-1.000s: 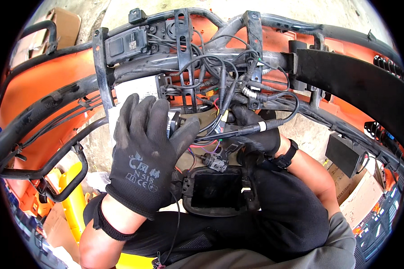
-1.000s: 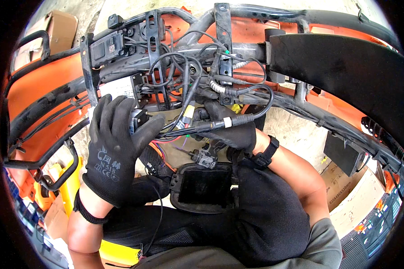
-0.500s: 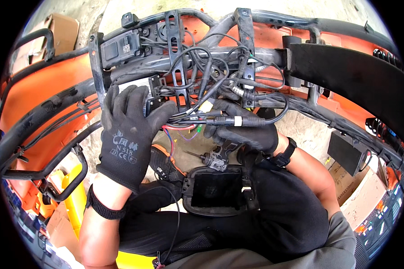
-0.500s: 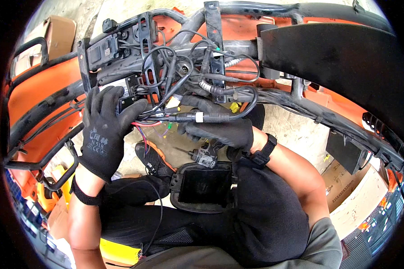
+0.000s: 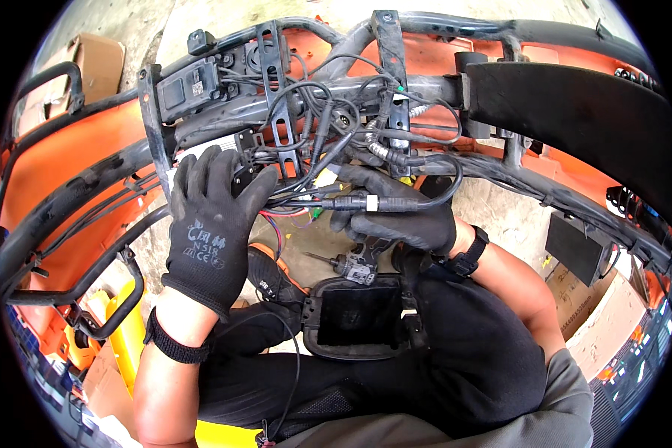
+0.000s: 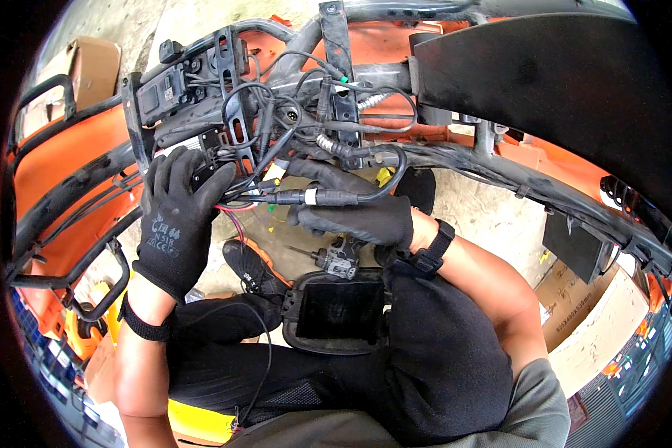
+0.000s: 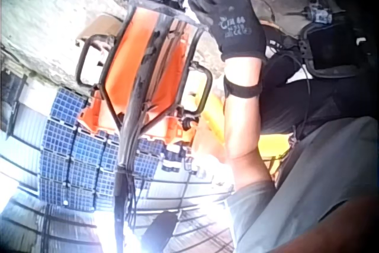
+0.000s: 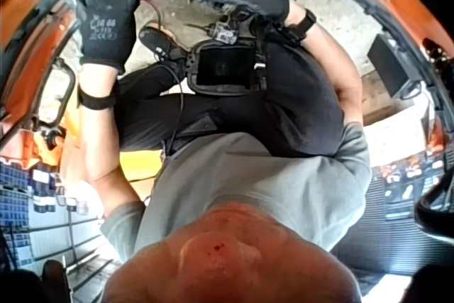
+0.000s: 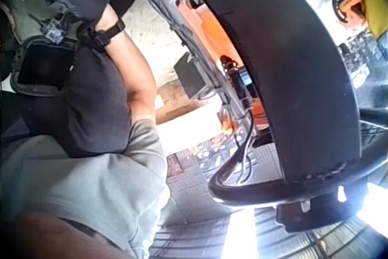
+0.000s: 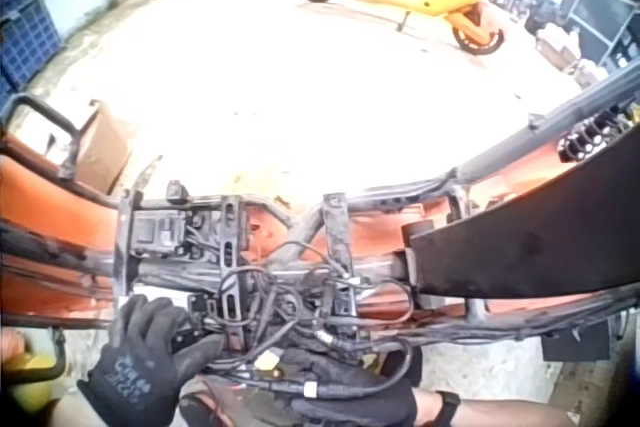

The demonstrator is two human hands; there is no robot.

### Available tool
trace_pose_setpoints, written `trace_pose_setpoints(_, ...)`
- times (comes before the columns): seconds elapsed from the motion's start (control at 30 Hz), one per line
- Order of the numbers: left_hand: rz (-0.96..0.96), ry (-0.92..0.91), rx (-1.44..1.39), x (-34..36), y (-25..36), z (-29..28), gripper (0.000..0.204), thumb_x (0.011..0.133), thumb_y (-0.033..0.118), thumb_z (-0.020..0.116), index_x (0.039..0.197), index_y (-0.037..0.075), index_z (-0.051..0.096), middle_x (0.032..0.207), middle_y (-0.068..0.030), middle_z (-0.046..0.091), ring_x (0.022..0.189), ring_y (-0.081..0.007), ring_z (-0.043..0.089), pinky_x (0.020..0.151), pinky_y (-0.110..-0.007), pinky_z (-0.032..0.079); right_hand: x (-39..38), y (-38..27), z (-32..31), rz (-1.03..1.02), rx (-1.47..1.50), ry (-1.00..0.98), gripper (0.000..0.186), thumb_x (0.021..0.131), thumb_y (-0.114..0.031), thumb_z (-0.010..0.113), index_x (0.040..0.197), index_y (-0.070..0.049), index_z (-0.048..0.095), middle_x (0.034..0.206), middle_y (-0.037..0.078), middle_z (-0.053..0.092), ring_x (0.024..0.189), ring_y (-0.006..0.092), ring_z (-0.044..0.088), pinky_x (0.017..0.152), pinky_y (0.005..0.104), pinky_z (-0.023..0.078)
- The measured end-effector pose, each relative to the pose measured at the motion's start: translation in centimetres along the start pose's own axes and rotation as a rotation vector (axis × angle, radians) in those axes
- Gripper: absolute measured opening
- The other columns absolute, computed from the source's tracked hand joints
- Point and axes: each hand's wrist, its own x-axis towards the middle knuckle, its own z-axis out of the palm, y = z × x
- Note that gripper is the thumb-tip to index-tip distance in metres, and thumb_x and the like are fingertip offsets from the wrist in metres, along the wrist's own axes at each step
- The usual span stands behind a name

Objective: The person manipulates several electrical connectors and a wiring harness on a vehicle frame, plugging and unplugging them before handling a silver electronic component.

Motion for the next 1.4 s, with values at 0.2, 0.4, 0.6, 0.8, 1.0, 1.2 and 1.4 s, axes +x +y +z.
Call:
trace_pose_setpoints(0.2,-0.033,-0.008,-0.158,0.5,1.5,-1.2,0.079,0.064,0.006,0.083,0.139,0.015,0.059,0.138,-0.0202,0.050,0.133,-0.0425,0.045,0.115,-0.057,0.034,-0.2,0.8,-0.8,-0.029,-0.065,-0.085,0.077,0.103,-0.022,0.064,0.163,-0.004,0.020,0.158,0.014,0.046,0.141,0.0202,0.048,0.118,0.0364,0.039)
trace_pose_setpoints(0.4,0.006,0.022,-0.293,0.9,3.5,-0.3,0.071,0.069,0.007,0.081,0.137,0.010,0.058,0.122,-0.0150,0.059,0.118,-0.0355,0.056,0.113,-0.055,0.036,-0.6,0.6,-0.7,0.004,0.019,-0.116,0.079,0.104,-0.019,0.062,0.165,-0.007,0.014,0.159,0.016,0.045,0.143,0.0216,0.047,0.118,0.0369,0.039)
trace_pose_setpoints(0.6,0.113,-0.074,-0.379,1.4,1.8,-0.9,0.057,0.074,0.002,0.073,0.129,0.008,0.062,0.108,-0.0129,0.065,0.108,-0.0375,0.059,0.106,-0.054,0.041,-0.4,1.2,-1.2,-0.070,-0.366,-0.013,0.076,0.098,-0.016,0.070,0.160,-0.001,0.030,0.149,0.012,0.050,0.118,0.0149,0.058,0.101,0.0328,0.049)
trace_pose_setpoints(0.8,0.136,-0.067,-0.355,1.3,1.7,-0.7,0.053,0.075,0.001,0.070,0.126,0.010,0.064,0.109,-0.0122,0.066,0.111,-0.0364,0.059,0.104,-0.052,0.041,-1.0,0.7,-1.4,0.067,-0.249,0.010,0.072,0.097,-0.012,0.071,0.159,-0.002,0.035,0.149,0.012,0.048,0.115,0.0133,0.056,0.100,0.0326,0.049)
trace_pose_setpoints(1.0,0.092,0.005,-0.267,1.0,2.4,-0.4,0.043,0.082,0.004,0.062,0.123,0.014,0.066,0.096,-0.0076,0.063,0.105,-0.0301,0.063,0.111,-0.053,0.040,-0.8,0.9,-1.2,0.008,-0.262,0.023,0.063,0.098,-0.013,0.071,0.154,-0.003,0.044,0.131,0.006,0.061,0.115,0.0119,0.056,0.097,0.0322,0.050)
trace_pose_setpoints(1.2,0.061,-0.010,-0.398,1.9,0.8,-3.3,0.057,0.076,-0.005,0.068,0.131,0.008,0.063,0.103,-0.0129,0.065,0.103,-0.0358,0.059,0.099,-0.050,0.045,-0.8,0.5,-1.6,-0.035,-0.274,-0.118,0.064,0.101,-0.023,0.065,0.155,-0.001,0.039,0.129,0.009,0.061,0.115,0.0141,0.057,0.099,0.0321,0.048)
trace_pose_setpoints(1.4,0.119,0.135,-0.334,2.8,1.5,-4.5,0.063,0.074,-0.005,0.069,0.135,0.009,0.062,0.096,-0.0125,0.063,0.096,-0.0358,0.061,0.105,-0.052,0.046,-1.1,0.7,-0.8,0.055,-0.065,-0.085,0.065,0.099,-0.025,0.067,0.154,0.000,0.041,0.125,0.007,0.061,0.110,0.0121,0.056,0.097,0.0310,0.048)
